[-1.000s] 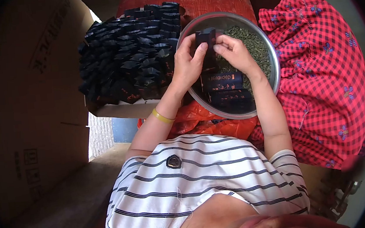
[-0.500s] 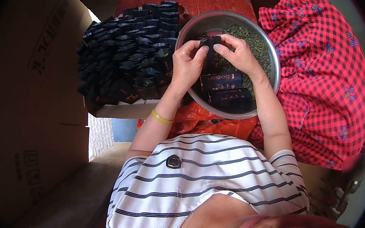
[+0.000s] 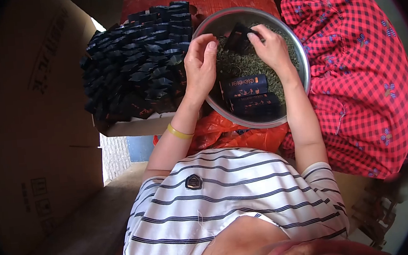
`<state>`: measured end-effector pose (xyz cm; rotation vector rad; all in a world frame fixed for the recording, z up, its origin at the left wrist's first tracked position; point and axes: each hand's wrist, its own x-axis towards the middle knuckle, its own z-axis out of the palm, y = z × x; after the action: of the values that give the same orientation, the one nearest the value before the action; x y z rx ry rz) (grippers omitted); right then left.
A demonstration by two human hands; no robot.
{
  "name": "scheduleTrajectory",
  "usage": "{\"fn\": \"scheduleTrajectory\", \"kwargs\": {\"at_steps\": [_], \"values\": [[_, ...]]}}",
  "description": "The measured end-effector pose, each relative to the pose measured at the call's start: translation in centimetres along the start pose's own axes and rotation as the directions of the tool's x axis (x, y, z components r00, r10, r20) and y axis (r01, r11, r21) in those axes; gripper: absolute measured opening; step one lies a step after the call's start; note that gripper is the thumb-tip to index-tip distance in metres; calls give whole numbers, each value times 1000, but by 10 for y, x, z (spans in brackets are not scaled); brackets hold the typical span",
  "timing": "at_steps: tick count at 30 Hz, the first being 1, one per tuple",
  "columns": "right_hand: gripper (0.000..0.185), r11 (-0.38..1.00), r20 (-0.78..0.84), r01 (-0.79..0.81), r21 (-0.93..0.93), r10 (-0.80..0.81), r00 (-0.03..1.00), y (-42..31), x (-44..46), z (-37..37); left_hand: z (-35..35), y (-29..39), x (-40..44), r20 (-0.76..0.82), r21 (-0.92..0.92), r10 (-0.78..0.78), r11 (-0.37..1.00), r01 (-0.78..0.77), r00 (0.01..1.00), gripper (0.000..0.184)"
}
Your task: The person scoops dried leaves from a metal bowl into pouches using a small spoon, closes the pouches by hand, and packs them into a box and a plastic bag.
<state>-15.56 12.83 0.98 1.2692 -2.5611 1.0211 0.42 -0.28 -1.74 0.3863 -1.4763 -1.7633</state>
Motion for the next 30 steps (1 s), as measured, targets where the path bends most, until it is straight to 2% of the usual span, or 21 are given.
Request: {"fn": "scheduleTrajectory", "kwargs": {"at_steps": [2,3,5,7,9,10,12,13,14,15,16,17,19,20,21,23,25,26,27,28,30], "values": [[25,994,-180,106,17,-101,978,-2,6,-6,0,0,1,22,-6,-18,1000,18,1000,21],[25,993,-171,113,20,-108,979,-2,6,-5,-2,0,-1,48,1,-47,999,47,998,22],[25,981,45,10,-193,-1,999,-1,5,-2,-2,1,0,74,47,-81,996,77,994,21],[25,982,39,-23,-188,31,999,4,6,-2,1,0,2,82,11,-78,997,77,994,19],[26,974,-149,154,-168,-180,972,7,11,-9,1,-5,1,49,3,-74,997,74,996,19],[23,968,-194,160,-195,-198,961,6,13,-7,3,-1,0,42,8,-69,998,69,997,20],[22,948,-30,59,-314,-72,997,6,10,-6,3,-4,1,62,111,-28,994,21,998,17],[22,956,-48,154,-249,-171,984,4,12,-9,4,0,0,67,191,18,981,-31,998,15],[23,978,-96,130,-166,-147,984,0,12,-12,3,-3,-2,141,360,143,915,-185,980,15],[23,992,-135,102,-79,-112,984,-12,10,-18,3,6,-8,242,454,64,874,-171,968,18],[23,997,-138,76,-18,-78,987,-22,11,-24,1,12,-12,406,516,-36,834,-196,913,22],[24,989,-104,121,81,-112,988,-35,11,-29,2,18,-18,537,637,-201,733,-238,820,25],[22,966,-15,142,215,-142,990,-73,3,-44,10,19,-33,612,736,-381,595,-322,693,28],[21,956,50,165,243,-182,982,-90,-3,-44,13,13,-39,646,733,-379,552,-398,663,33],[21,945,113,184,270,-221,969,-107,-10,-43,15,11,-44,643,734,-376,552,-396,667,33],[20,914,222,298,276,-362,905,-135,-20,-34,20,6,-51,654,734,-290,467,-493,699,32],[21,889,298,410,202,-455,839,-143,-26,-12,25,-10,-51,638,710,-356,616,-342,683,36],[22,861,309,487,146,-508,804,-147,-28,0,28,-17,-50,627,688,-354,669,-281,694,36],[23,864,409,485,138,-495,766,-146,-28,11,32,-24,-49,619,660,-300,700,-274,726,35],[23,862,410,488,141,-499,763,-150,-29,15,36,-31,-49,608,632,-251,727,-268,753,35],[24,854,260,449,261,-510,820,-155,-30,19,44,-48,-51,544,571,-82,766,-296,835,34]]}}
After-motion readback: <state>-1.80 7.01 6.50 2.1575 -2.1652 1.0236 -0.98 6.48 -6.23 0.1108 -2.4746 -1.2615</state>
